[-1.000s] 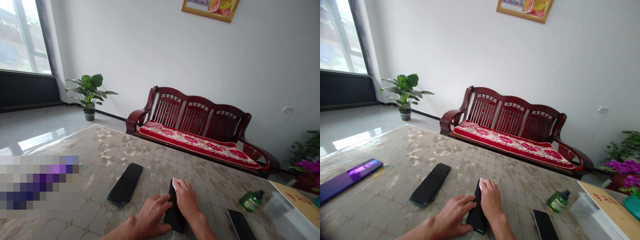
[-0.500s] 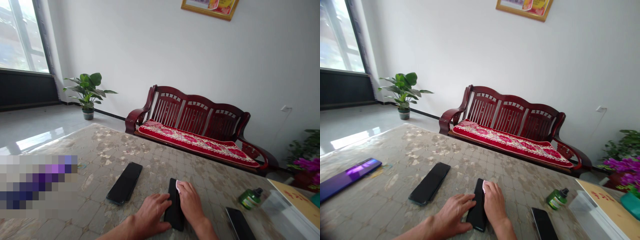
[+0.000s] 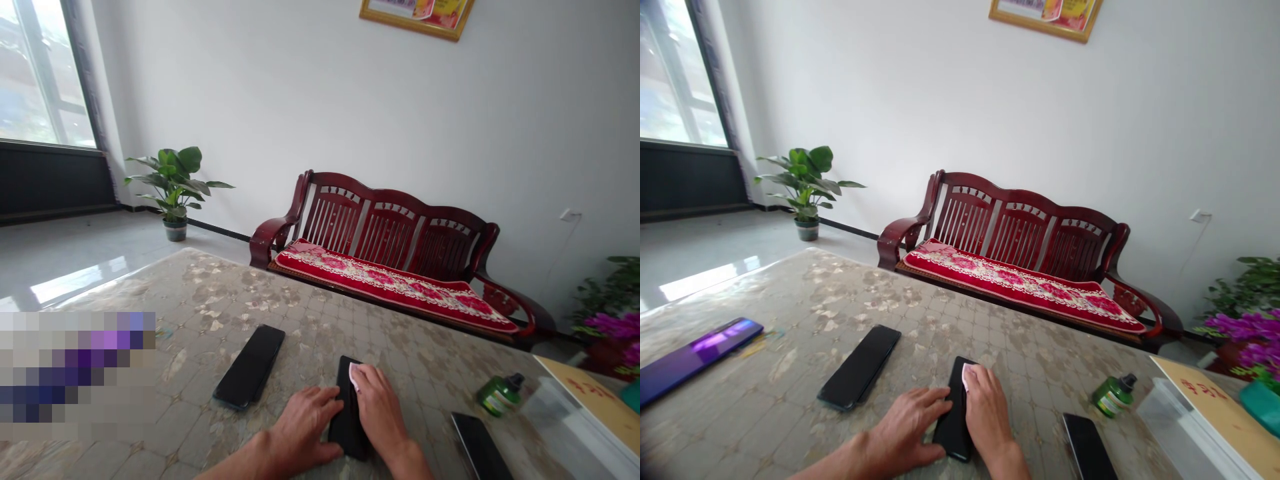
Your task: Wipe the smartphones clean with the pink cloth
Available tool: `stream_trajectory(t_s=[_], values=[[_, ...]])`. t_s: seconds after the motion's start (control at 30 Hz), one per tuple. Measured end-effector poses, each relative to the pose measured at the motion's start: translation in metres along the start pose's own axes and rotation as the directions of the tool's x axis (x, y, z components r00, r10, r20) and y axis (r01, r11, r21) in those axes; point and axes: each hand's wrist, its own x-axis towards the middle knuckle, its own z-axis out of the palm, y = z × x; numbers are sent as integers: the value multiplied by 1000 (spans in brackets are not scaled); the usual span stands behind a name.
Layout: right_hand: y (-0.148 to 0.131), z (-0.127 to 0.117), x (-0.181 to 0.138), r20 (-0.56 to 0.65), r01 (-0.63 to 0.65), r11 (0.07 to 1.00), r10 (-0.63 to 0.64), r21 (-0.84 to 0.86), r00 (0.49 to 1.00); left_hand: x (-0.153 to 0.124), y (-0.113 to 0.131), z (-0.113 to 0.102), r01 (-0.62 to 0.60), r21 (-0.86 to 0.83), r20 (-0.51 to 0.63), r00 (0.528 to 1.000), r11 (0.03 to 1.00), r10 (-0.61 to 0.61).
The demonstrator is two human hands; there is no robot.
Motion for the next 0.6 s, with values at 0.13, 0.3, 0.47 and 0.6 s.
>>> stream_trajectory(t_s=[0.13, 0.3, 0.47, 0.6], values=[[-2, 2, 14, 2, -23, 1000, 23, -13, 1000, 0, -1, 0, -5, 1, 0, 1000, 1000, 5], [-10, 1, -9, 11, 31, 999, -31, 12, 999, 1, 1, -2, -12, 2, -17, 1000, 1000, 12], [-13, 2, -10, 11, 32, 999, -32, 17, 999, 2, 0, -2, -18, 0, -5, 1000, 1000, 18], [-12, 5, 14, 15, -4, 1000, 4, -24, 1000, 2, 0, -1, -18, 6, 1, 1000, 1000, 18]])
